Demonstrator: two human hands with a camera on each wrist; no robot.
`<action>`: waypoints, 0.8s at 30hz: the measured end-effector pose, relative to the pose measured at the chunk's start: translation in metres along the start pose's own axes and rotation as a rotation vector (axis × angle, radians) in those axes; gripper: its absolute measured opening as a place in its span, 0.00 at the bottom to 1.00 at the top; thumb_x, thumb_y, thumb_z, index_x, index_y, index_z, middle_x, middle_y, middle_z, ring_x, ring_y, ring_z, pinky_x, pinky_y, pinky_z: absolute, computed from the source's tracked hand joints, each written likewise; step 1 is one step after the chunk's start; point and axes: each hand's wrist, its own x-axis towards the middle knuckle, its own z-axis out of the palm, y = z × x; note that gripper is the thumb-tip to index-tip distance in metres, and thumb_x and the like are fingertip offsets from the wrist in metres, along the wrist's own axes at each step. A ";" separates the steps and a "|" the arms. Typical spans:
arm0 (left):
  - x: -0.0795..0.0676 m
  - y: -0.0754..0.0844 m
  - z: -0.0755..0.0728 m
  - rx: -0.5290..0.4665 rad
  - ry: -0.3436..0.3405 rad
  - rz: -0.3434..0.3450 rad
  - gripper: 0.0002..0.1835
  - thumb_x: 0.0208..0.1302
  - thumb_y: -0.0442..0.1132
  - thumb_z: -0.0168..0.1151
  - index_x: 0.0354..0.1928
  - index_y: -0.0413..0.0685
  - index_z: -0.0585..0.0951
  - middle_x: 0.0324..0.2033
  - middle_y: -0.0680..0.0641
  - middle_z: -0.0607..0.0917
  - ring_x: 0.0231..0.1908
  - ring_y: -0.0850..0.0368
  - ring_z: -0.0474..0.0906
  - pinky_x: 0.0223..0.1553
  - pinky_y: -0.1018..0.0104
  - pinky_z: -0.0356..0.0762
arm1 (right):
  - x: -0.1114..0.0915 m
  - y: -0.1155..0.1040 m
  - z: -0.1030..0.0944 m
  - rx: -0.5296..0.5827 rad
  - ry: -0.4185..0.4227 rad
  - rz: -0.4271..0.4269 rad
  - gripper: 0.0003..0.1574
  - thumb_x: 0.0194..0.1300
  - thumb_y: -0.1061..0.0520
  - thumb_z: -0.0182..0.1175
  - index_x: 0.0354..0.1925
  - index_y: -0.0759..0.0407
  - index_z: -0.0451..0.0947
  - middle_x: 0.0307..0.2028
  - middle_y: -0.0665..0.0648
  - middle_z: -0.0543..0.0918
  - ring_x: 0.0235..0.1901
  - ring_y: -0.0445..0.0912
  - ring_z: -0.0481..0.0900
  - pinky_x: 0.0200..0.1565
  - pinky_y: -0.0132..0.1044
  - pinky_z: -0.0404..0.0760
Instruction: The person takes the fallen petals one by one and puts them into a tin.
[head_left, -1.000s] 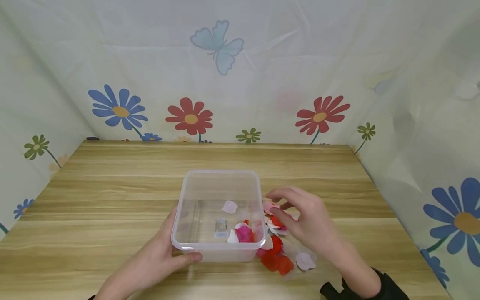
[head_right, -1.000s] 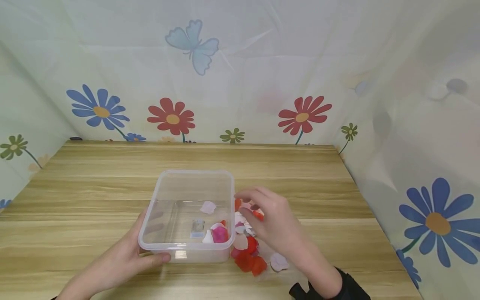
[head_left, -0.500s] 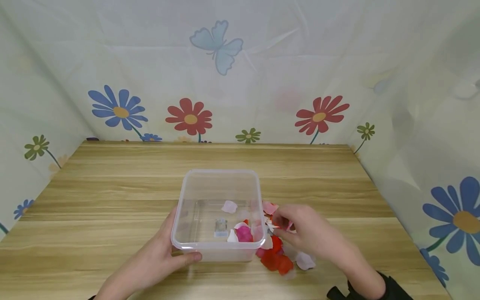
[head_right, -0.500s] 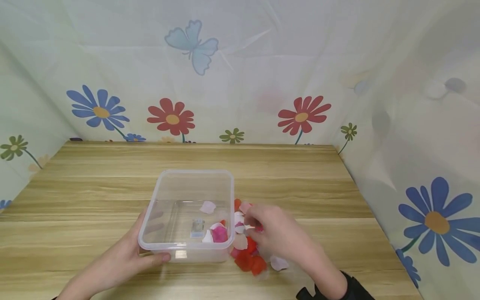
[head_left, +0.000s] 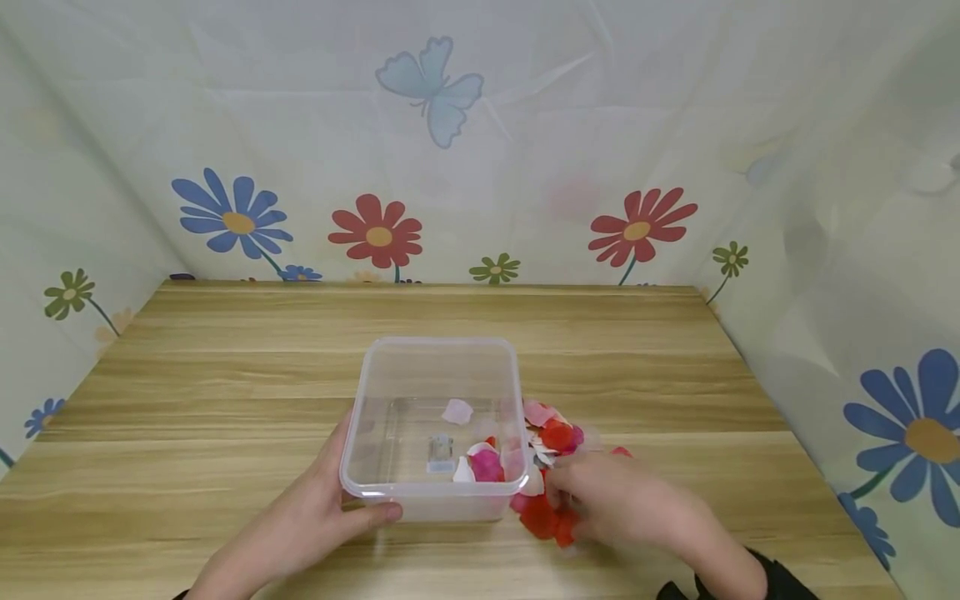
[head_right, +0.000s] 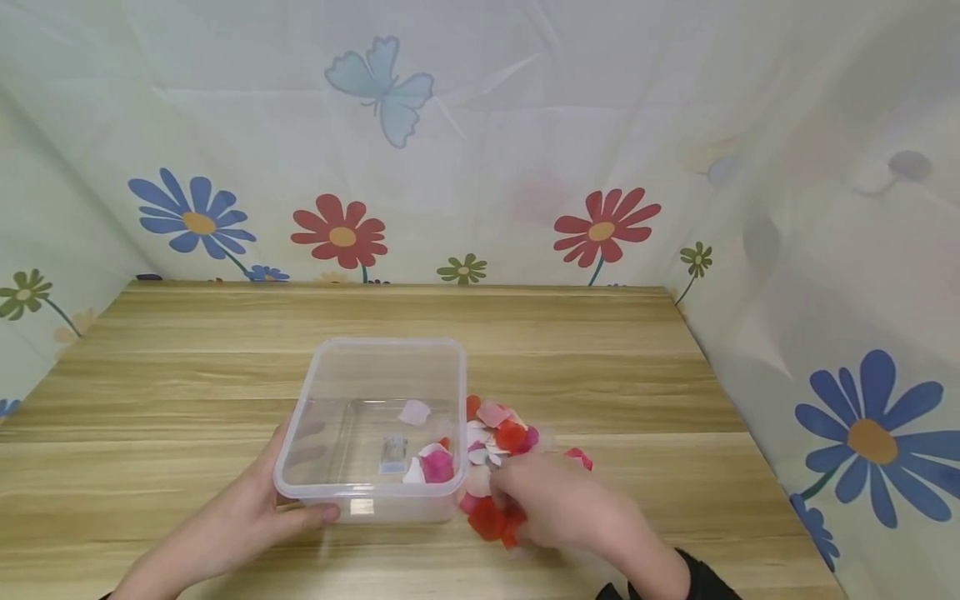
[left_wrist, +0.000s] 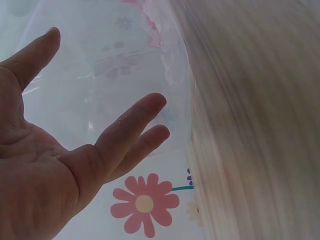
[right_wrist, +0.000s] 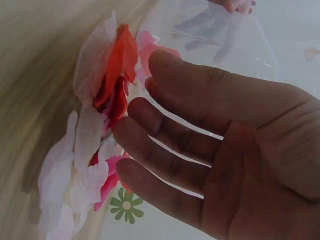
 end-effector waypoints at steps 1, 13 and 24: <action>0.000 0.000 0.000 -0.004 -0.001 -0.001 0.61 0.52 0.41 0.78 0.77 0.70 0.43 0.66 0.56 0.61 0.53 0.43 0.73 0.50 0.66 0.75 | 0.000 0.000 0.001 -0.001 -0.012 0.004 0.17 0.51 0.58 0.76 0.30 0.45 0.75 0.25 0.39 0.71 0.26 0.36 0.69 0.29 0.26 0.70; 0.000 -0.002 0.000 0.056 0.016 -0.018 0.61 0.51 0.48 0.78 0.76 0.74 0.42 0.64 0.56 0.62 0.54 0.45 0.74 0.51 0.65 0.74 | 0.003 0.005 0.010 -0.009 -0.050 0.027 0.19 0.50 0.63 0.76 0.30 0.46 0.75 0.24 0.41 0.72 0.24 0.37 0.69 0.27 0.27 0.70; 0.000 -0.003 0.000 0.069 0.018 -0.002 0.62 0.52 0.45 0.78 0.77 0.72 0.41 0.64 0.56 0.62 0.54 0.46 0.74 0.53 0.64 0.73 | 0.004 0.007 0.014 -0.029 -0.040 0.014 0.19 0.53 0.60 0.74 0.23 0.43 0.73 0.19 0.41 0.70 0.20 0.37 0.67 0.24 0.26 0.67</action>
